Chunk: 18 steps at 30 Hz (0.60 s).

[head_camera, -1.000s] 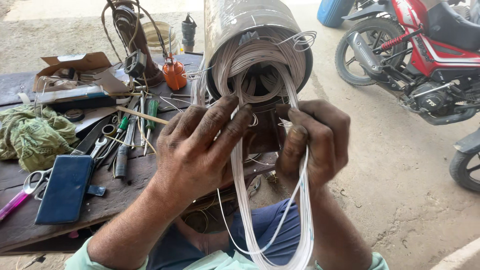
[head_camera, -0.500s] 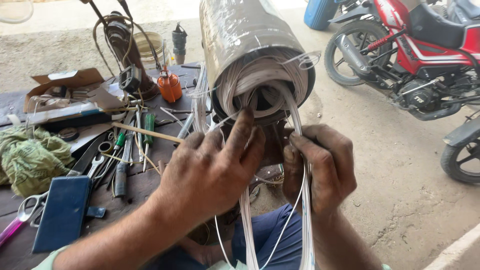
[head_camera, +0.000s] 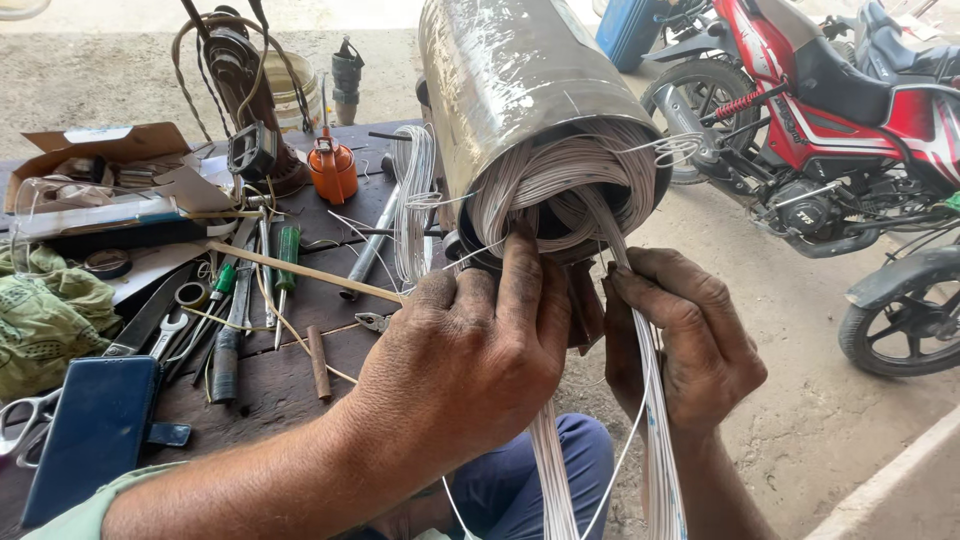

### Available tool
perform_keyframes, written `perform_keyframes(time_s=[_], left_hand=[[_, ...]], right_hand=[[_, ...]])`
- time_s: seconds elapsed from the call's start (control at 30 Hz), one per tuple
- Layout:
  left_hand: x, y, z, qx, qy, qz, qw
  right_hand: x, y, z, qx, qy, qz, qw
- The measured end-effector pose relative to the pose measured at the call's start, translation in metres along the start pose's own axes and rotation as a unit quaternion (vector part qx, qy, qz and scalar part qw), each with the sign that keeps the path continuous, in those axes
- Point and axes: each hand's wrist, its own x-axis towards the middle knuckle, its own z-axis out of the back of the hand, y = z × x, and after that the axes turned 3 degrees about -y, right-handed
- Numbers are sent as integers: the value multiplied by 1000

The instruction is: The person winds white wire onto a cylindrical metal spool mounted on a workbench. They use a wooden stick to press and align the wire layers, then continue winding by hand, occasionally adjusting the spool and wire.

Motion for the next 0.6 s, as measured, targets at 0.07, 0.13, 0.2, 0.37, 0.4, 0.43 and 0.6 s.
perform_keyframes(time_s=[0.07, 0.13, 0.2, 0.37, 0.4, 0.43, 0.6], left_hand=[[0, 1, 1, -10, -9, 4, 1000], [-1, 2, 2, -16, -24, 8, 1000], [-3, 3, 2, -19, -45, 14, 999], [-1, 4, -4, -44, -29, 42, 998], [0, 3, -4, -48, -24, 53, 997], [1, 3, -4, -45, -26, 53, 997], [1, 4, 1, -30, -21, 46, 998]], right_hand=[[2, 0, 1, 7, 4, 7, 1000], [5, 1, 1, 1, 3, 20, 1000], [8, 2, 0, -20, -2, 37, 999], [21, -3, -7, -17, 15, 26, 999], [22, -1, -7, -18, 27, 18, 999], [24, 1, -8, -29, 25, 34, 999], [41, 11, -13, -58, 17, 93, 994]])
